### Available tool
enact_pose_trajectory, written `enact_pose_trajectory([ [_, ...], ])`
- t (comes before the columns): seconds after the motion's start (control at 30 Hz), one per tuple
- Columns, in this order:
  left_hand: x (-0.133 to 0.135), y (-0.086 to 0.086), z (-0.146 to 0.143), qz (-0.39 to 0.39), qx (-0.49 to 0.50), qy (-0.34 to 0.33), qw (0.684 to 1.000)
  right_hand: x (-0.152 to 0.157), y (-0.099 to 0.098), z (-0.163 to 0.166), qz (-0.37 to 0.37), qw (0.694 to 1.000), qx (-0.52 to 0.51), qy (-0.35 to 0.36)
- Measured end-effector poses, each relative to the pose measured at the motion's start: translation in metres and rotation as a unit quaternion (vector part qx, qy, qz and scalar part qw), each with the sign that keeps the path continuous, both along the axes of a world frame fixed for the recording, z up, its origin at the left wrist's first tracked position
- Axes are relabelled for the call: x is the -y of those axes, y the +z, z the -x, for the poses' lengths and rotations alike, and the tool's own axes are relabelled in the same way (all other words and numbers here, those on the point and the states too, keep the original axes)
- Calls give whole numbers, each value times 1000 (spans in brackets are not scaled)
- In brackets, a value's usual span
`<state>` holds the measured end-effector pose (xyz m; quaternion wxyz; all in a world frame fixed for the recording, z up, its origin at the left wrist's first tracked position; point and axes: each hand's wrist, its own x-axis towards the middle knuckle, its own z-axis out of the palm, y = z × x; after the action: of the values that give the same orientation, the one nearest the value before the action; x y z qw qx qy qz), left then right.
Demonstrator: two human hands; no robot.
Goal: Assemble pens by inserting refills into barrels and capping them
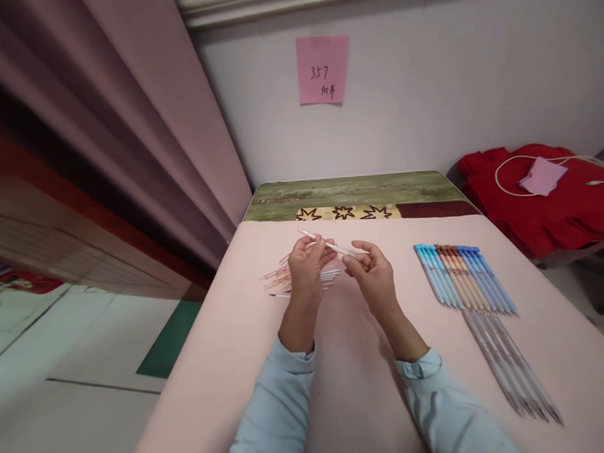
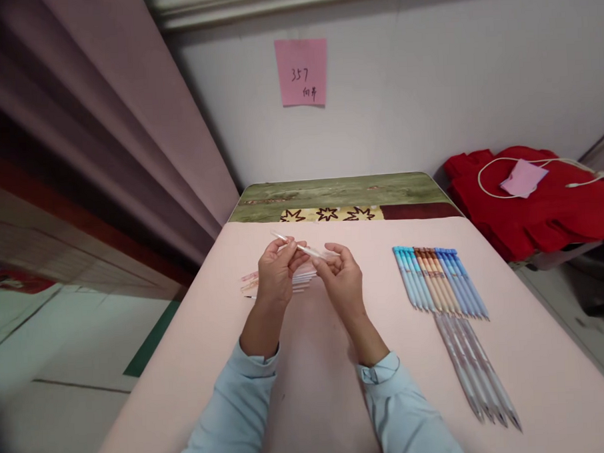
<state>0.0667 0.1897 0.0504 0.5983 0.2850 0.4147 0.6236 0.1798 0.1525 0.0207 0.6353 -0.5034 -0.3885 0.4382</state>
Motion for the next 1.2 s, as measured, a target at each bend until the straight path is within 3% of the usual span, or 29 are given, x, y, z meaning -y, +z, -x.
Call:
enact_pose_trajectory([
  [0.13, 0, 2, 1, -8, 2, -5, 1000, 0, 0, 2, 4, 999, -52, 0],
  [0.6, 5, 6, -2, -31, -3, -24, 999, 2, 3, -5, 71, 997, -17, 35],
  [0.83, 2, 4, 1, -29, -8, -4, 1000, -1, 5, -4, -10, 999, -20, 42],
  [1.07, 5, 6, -2, -33, -13, -34, 999, 1, 3, -5, 82, 995, -20, 60],
  [1.2, 2, 5, 1, -31, -25, -7, 999, -2, 4, -4, 34, 998, -10, 52],
])
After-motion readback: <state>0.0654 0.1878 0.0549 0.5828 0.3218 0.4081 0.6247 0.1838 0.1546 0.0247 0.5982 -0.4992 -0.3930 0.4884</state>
